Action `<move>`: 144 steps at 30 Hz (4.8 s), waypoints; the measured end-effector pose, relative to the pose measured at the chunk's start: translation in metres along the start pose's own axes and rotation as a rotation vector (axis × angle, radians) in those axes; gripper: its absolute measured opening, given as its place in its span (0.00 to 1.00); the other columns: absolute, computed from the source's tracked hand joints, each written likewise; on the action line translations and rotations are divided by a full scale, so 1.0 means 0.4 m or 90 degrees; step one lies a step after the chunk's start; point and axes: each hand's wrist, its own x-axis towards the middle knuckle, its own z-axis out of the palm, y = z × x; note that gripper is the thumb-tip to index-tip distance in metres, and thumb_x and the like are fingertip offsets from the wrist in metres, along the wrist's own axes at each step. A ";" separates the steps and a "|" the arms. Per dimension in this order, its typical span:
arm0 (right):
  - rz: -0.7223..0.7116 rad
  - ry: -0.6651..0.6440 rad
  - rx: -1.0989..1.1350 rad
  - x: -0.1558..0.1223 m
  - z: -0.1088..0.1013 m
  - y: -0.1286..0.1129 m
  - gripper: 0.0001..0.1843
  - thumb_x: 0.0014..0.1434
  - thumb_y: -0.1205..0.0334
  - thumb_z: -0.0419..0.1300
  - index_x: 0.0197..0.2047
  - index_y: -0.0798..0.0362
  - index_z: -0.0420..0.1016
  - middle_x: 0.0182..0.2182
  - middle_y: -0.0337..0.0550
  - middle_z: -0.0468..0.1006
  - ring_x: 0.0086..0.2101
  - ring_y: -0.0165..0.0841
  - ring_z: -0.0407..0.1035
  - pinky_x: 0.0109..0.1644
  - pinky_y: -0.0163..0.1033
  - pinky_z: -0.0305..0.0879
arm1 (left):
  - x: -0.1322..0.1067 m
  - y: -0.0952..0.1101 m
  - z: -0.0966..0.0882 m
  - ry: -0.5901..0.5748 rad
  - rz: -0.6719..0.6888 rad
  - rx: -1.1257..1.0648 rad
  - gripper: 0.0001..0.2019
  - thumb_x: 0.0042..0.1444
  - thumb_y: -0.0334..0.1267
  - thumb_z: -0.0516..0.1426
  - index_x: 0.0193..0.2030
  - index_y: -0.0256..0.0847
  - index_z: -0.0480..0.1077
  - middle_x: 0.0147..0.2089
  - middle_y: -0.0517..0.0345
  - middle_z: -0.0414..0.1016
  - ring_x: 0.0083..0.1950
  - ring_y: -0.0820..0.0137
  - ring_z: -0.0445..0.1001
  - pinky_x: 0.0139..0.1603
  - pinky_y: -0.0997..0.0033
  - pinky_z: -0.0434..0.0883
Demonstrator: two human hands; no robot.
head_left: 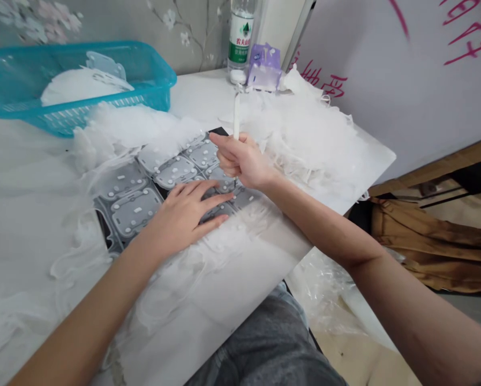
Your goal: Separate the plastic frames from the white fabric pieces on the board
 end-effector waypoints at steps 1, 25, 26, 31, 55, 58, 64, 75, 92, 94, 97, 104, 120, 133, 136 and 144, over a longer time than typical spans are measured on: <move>-0.004 0.006 0.005 -0.001 0.002 0.000 0.27 0.63 0.60 0.54 0.18 0.49 0.42 0.14 0.28 0.41 0.18 0.23 0.34 0.18 0.32 0.37 | 0.000 -0.001 0.000 0.001 0.001 -0.001 0.23 0.66 0.53 0.44 0.63 0.53 0.66 0.64 0.50 0.63 0.63 0.55 0.62 0.62 0.50 0.59; -0.140 0.145 0.030 -0.001 -0.037 -0.064 0.31 0.64 0.58 0.54 0.16 0.51 0.41 0.14 0.29 0.40 0.15 0.22 0.35 0.18 0.33 0.36 | -0.008 -0.089 -0.018 -0.076 -0.091 0.026 0.26 0.65 0.57 0.44 0.67 0.58 0.58 0.74 0.57 0.44 0.73 0.57 0.49 0.68 0.51 0.53; -0.137 0.144 0.021 -0.001 -0.038 -0.066 0.31 0.65 0.57 0.54 0.16 0.51 0.40 0.14 0.29 0.40 0.16 0.22 0.35 0.18 0.33 0.37 | -0.011 -0.104 -0.024 -0.088 -0.104 0.030 0.26 0.64 0.57 0.44 0.68 0.58 0.57 0.75 0.58 0.43 0.73 0.56 0.47 0.68 0.50 0.52; -0.095 0.085 0.061 -0.003 -0.027 -0.059 0.32 0.64 0.55 0.55 0.15 0.51 0.41 0.13 0.29 0.41 0.16 0.23 0.34 0.18 0.34 0.37 | -0.003 -0.089 -0.073 -0.093 -0.143 0.063 0.25 0.65 0.52 0.45 0.66 0.51 0.61 0.74 0.54 0.45 0.74 0.55 0.44 0.69 0.46 0.48; 0.041 -0.050 -0.011 -0.009 0.019 0.008 0.30 0.60 0.54 0.57 0.16 0.50 0.43 0.14 0.28 0.42 0.17 0.22 0.35 0.16 0.33 0.38 | -0.031 0.017 -0.001 -0.063 0.026 0.044 0.25 0.64 0.57 0.45 0.67 0.59 0.58 0.72 0.54 0.52 0.72 0.50 0.48 0.66 0.43 0.53; 0.041 -0.060 -0.006 -0.012 0.020 0.006 0.30 0.60 0.53 0.58 0.16 0.49 0.43 0.13 0.28 0.42 0.17 0.22 0.36 0.17 0.33 0.38 | -0.031 0.018 -0.002 -0.064 0.031 0.046 0.26 0.64 0.57 0.44 0.67 0.59 0.58 0.71 0.53 0.54 0.73 0.51 0.48 0.66 0.43 0.53; 0.037 -0.059 -0.006 -0.014 0.023 0.006 0.30 0.60 0.55 0.57 0.15 0.50 0.44 0.13 0.29 0.43 0.17 0.22 0.36 0.17 0.33 0.39 | -0.032 0.019 -0.004 -0.060 0.029 0.051 0.26 0.64 0.57 0.44 0.67 0.57 0.59 0.71 0.50 0.54 0.72 0.51 0.50 0.66 0.43 0.52; 0.021 -0.031 -0.031 -0.036 0.051 -0.008 0.29 0.60 0.56 0.60 0.16 0.51 0.46 0.14 0.29 0.43 0.17 0.21 0.41 0.17 0.29 0.48 | -0.028 0.023 -0.009 -0.073 0.010 0.057 0.26 0.64 0.58 0.45 0.65 0.56 0.62 0.71 0.47 0.55 0.71 0.49 0.53 0.65 0.44 0.54; 0.013 -0.081 -0.033 -0.037 0.050 -0.017 0.30 0.56 0.53 0.63 0.15 0.51 0.48 0.14 0.29 0.45 0.14 0.20 0.49 0.17 0.28 0.57 | -0.028 0.022 -0.008 -0.079 0.003 0.061 0.27 0.64 0.60 0.43 0.66 0.57 0.60 0.72 0.50 0.53 0.70 0.51 0.54 0.66 0.46 0.53; 0.015 -0.075 -0.034 -0.040 0.051 -0.018 0.31 0.57 0.54 0.63 0.15 0.50 0.47 0.14 0.29 0.44 0.15 0.20 0.50 0.19 0.28 0.59 | -0.029 0.021 -0.007 -0.076 0.004 0.059 0.27 0.64 0.60 0.43 0.66 0.57 0.60 0.72 0.50 0.53 0.71 0.51 0.53 0.66 0.47 0.53; 0.015 -0.066 -0.032 -0.042 0.054 -0.020 0.31 0.57 0.53 0.63 0.15 0.50 0.47 0.14 0.29 0.44 0.16 0.22 0.52 0.20 0.28 0.61 | -0.031 0.021 -0.007 -0.068 0.010 0.059 0.27 0.64 0.59 0.43 0.66 0.55 0.61 0.71 0.49 0.54 0.70 0.50 0.54 0.66 0.47 0.53; 0.021 -0.069 -0.054 -0.041 0.056 -0.017 0.31 0.56 0.50 0.63 0.15 0.51 0.48 0.13 0.29 0.46 0.16 0.21 0.52 0.19 0.27 0.59 | -0.028 0.019 -0.004 -0.035 0.033 0.047 0.28 0.64 0.58 0.44 0.67 0.52 0.60 0.69 0.49 0.58 0.69 0.52 0.56 0.65 0.49 0.54; -0.013 -0.116 -0.143 -0.035 0.047 -0.017 0.29 0.60 0.53 0.59 0.15 0.52 0.50 0.12 0.29 0.48 0.16 0.21 0.49 0.22 0.29 0.55 | -0.028 0.019 -0.009 -0.035 0.033 0.036 0.27 0.64 0.57 0.45 0.65 0.51 0.63 0.68 0.48 0.59 0.68 0.53 0.57 0.65 0.48 0.55; -0.182 0.155 -0.556 -0.152 -0.047 -0.004 0.24 0.63 0.51 0.53 0.19 0.54 0.63 0.16 0.32 0.55 0.21 0.23 0.51 0.26 0.35 0.48 | -0.031 0.017 -0.003 -0.057 0.006 0.013 0.27 0.63 0.58 0.47 0.66 0.53 0.62 0.72 0.51 0.50 0.72 0.52 0.50 0.67 0.46 0.54; -0.110 0.184 -0.525 -0.190 -0.045 0.004 0.21 0.61 0.48 0.56 0.23 0.54 0.65 0.15 0.30 0.55 0.18 0.22 0.49 0.23 0.34 0.45 | -0.029 0.021 -0.006 -0.066 -0.001 0.015 0.27 0.63 0.57 0.48 0.66 0.53 0.62 0.73 0.51 0.49 0.72 0.51 0.49 0.67 0.46 0.53; -0.076 0.261 -0.405 -0.192 -0.021 0.030 0.22 0.53 0.45 0.64 0.23 0.54 0.66 0.16 0.33 0.67 0.14 0.22 0.60 0.18 0.31 0.54 | -0.034 0.023 0.000 -0.052 0.005 0.020 0.27 0.64 0.57 0.47 0.66 0.53 0.61 0.72 0.50 0.50 0.73 0.54 0.48 0.68 0.46 0.52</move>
